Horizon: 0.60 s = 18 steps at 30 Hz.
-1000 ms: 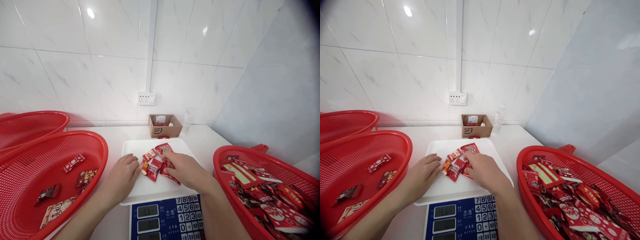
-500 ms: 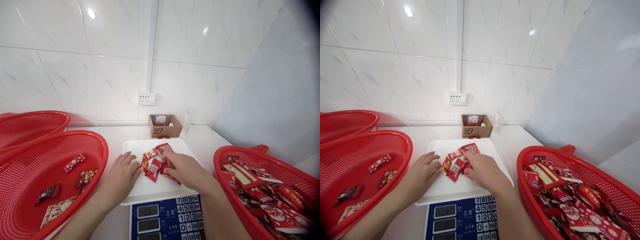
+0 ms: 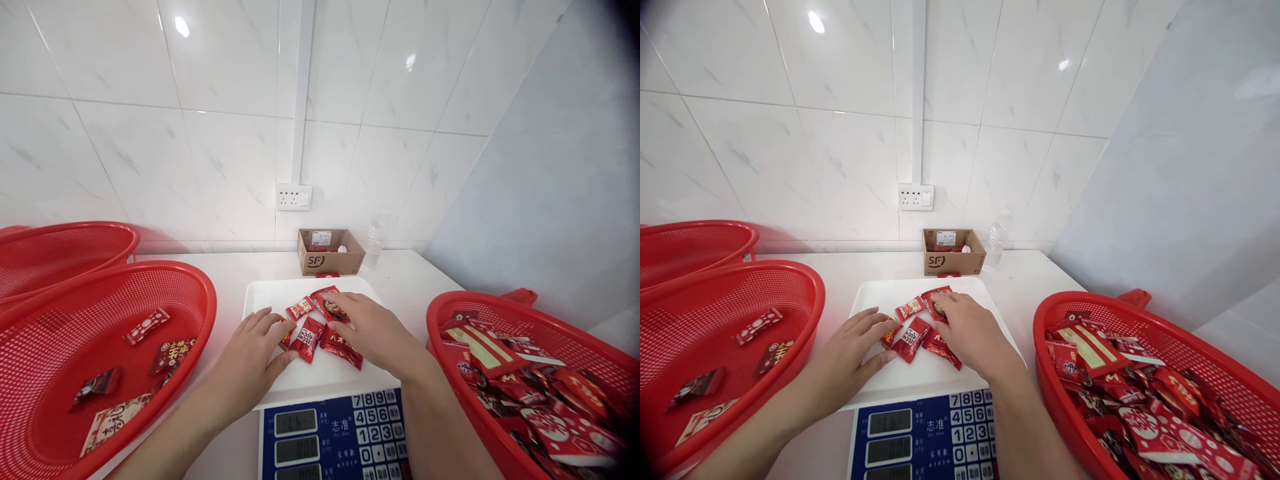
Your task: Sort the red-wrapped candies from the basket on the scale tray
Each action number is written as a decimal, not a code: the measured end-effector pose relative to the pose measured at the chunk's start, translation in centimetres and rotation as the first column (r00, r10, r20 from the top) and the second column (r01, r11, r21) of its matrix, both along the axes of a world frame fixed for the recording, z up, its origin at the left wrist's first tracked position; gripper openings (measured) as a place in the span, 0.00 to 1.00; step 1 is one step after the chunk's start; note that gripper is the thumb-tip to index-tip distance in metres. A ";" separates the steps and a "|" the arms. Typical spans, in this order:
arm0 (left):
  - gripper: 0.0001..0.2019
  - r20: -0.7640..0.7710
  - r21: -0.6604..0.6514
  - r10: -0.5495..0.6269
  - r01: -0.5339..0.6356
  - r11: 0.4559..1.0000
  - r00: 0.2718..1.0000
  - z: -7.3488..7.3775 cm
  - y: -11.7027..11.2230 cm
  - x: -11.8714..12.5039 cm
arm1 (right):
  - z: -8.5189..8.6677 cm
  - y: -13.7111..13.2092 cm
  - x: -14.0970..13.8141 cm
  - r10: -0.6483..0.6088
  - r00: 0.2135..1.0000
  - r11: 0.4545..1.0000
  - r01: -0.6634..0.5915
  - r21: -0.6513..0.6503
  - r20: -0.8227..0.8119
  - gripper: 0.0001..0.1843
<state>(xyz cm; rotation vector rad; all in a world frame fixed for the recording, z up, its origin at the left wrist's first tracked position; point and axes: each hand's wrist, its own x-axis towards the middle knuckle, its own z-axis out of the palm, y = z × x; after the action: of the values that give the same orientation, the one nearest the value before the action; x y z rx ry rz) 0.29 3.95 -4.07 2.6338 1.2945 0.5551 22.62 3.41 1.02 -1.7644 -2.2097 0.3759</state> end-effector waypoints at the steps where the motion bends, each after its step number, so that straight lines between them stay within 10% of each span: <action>1: 0.17 0.002 -0.001 -0.011 0.011 1.000 1.000 0.0 -0.1 0.0 | 0.0 0.0 0.0 0.011 1.000 1.000 -0.011 -0.009 -0.002 0.19; 18: 0.15 0.006 0.028 -0.071 0.070 0.997 0.997 -0.1 -0.3 0.3 | -0.5 0.3 0.1 0.066 0.998 0.997 -0.065 -0.028 0.022 0.16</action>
<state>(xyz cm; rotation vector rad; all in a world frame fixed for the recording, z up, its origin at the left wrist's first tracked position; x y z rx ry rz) 0.54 3.64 -4.19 2.6854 1.1950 0.5757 22.71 3.72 0.53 -1.7219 -2.2935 0.4040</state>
